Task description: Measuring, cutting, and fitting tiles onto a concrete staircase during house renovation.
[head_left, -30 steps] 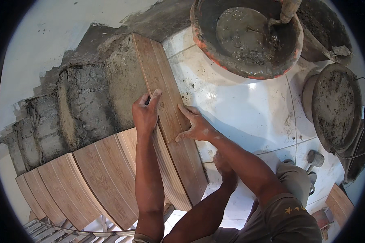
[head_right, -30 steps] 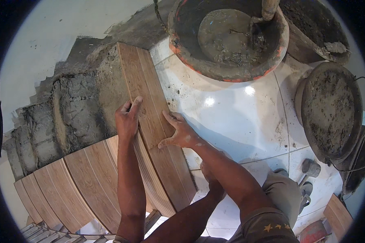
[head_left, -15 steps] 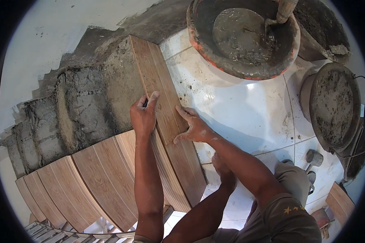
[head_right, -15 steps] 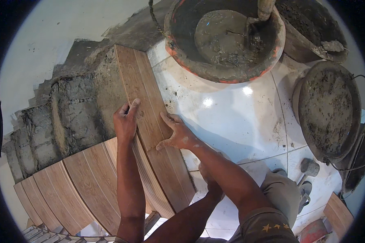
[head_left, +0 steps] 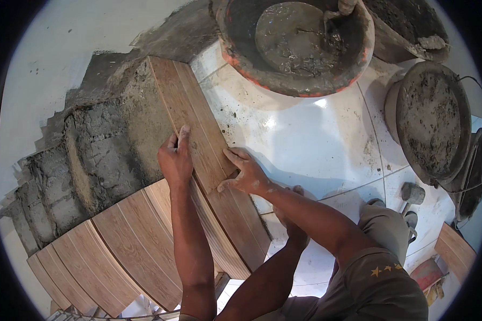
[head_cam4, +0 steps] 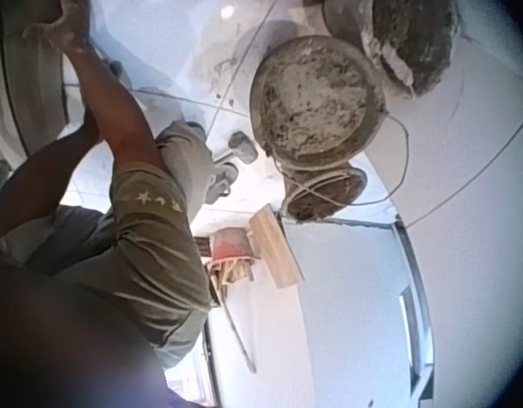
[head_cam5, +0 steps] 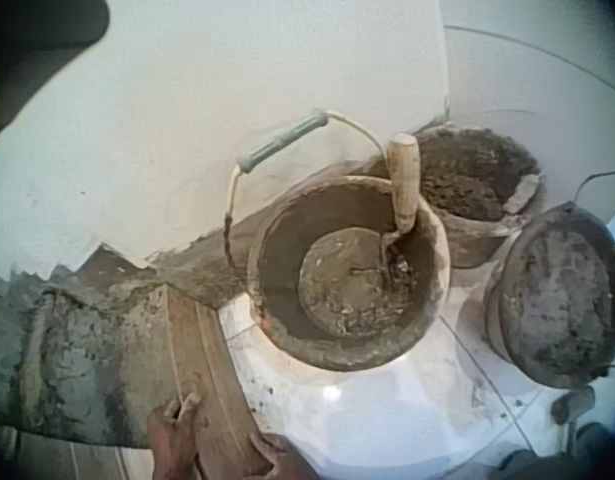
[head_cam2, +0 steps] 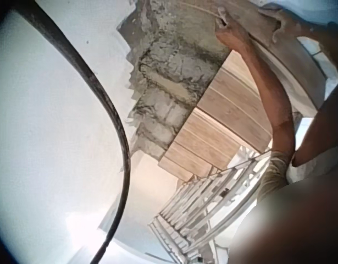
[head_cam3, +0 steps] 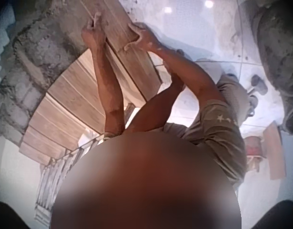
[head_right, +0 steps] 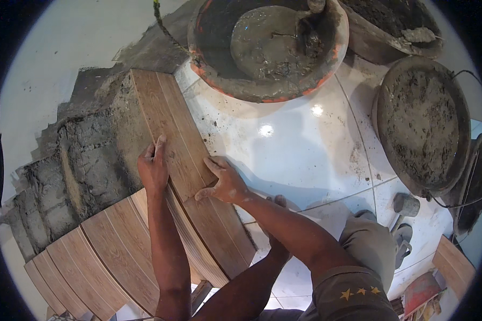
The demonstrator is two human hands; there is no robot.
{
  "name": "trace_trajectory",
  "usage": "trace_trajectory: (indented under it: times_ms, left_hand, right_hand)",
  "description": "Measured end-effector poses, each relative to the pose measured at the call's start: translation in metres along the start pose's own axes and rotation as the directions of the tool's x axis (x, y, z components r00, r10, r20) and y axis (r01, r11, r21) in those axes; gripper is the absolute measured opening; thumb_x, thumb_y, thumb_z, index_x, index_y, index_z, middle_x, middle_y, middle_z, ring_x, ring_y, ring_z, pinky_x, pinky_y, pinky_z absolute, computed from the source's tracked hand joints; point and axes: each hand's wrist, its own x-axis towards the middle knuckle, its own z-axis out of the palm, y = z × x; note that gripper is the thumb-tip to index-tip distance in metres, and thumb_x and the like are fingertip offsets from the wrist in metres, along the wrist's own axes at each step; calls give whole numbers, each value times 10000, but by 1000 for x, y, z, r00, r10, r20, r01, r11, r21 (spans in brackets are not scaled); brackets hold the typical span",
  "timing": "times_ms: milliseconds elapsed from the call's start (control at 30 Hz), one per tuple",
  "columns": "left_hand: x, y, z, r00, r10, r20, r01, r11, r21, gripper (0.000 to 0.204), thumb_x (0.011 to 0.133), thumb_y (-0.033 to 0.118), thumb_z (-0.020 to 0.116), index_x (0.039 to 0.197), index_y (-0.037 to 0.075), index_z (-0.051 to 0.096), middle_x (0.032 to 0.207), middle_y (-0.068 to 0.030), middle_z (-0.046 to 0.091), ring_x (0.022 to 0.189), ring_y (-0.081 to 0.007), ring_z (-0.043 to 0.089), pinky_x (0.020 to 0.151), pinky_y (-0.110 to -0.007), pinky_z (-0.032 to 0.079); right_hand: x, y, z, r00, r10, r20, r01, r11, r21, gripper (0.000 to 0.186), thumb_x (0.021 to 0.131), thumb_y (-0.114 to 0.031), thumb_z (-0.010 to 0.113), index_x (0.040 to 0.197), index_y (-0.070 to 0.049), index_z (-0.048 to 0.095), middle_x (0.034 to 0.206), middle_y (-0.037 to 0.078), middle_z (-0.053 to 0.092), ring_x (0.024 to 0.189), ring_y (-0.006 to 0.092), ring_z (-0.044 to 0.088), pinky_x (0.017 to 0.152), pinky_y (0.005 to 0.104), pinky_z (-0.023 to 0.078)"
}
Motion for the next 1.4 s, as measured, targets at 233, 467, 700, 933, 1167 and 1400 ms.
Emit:
trace_trajectory:
  times_ms: [233, 467, 700, 933, 1167, 1400]
  left_hand:
    - [2, -1, -1, 1000, 16, 14, -16, 1000, 17, 569, 966, 440, 693, 681, -4, 479, 621, -35, 366, 632, -143, 323, 548, -369, 306]
    - [4, -2, -5, 999, -17, 41, 19, 999, -44, 543, 958, 408, 713, 658, 35, 457, 636, 10, 354, 642, -118, 316, 554, -336, 293]
    - [7, -1, -8, 992, -72, 106, 83, 991, -100, 484, 940, 365, 746, 670, 52, 495, 661, 47, 388, 656, -89, 327, 559, -290, 288]
    - [5, 5, -6, 995, -54, 87, 59, 996, -59, 428, 934, 347, 756, 726, 12, 589, 675, 49, 441, 663, -84, 365, 570, -279, 325]
    - [4, 3, -8, 993, -41, 111, 50, 995, -83, 369, 942, 323, 752, 823, -20, 682, 712, 51, 508, 691, -72, 409, 601, -264, 368]
    - [10, -2, -8, 987, -75, 143, 86, 994, -74, 376, 935, 332, 758, 846, -29, 703, 709, 38, 544, 682, -75, 434, 600, -274, 392]
  right_hand:
    - [-29, -9, 25, 967, 139, -213, -122, 988, 92, 1102, 643, -655, 864, 1381, 102, 551, 1407, 274, 528, 1339, 400, 493, 1127, 431, 408]
    - [-27, -8, 23, 968, 203, -145, -184, 973, 138, 1088, 666, -628, 871, 1420, 79, 532, 1440, 237, 504, 1364, 365, 461, 1159, 409, 366]
    - [-23, -13, 14, 968, 225, -107, -205, 963, 173, 1172, 631, -645, 885, 1466, 71, 480, 1430, 225, 496, 1387, 352, 434, 1165, 409, 357]
    - [-13, -16, -2, 963, 267, 25, -268, 952, 150, 1348, 540, -727, 882, 1511, 75, 402, 1456, 271, 462, 1404, 379, 410, 1175, 421, 346]
    - [-11, -16, -3, 945, 318, 71, -325, 933, 152, 1326, 548, -693, 907, 1512, 64, 404, 1485, 252, 426, 1418, 369, 388, 1186, 415, 336]
    - [-11, -12, -1, 958, 282, 54, -287, 947, 145, 1322, 550, -697, 905, 1517, 52, 404, 1471, 244, 431, 1417, 374, 387, 1189, 423, 337]
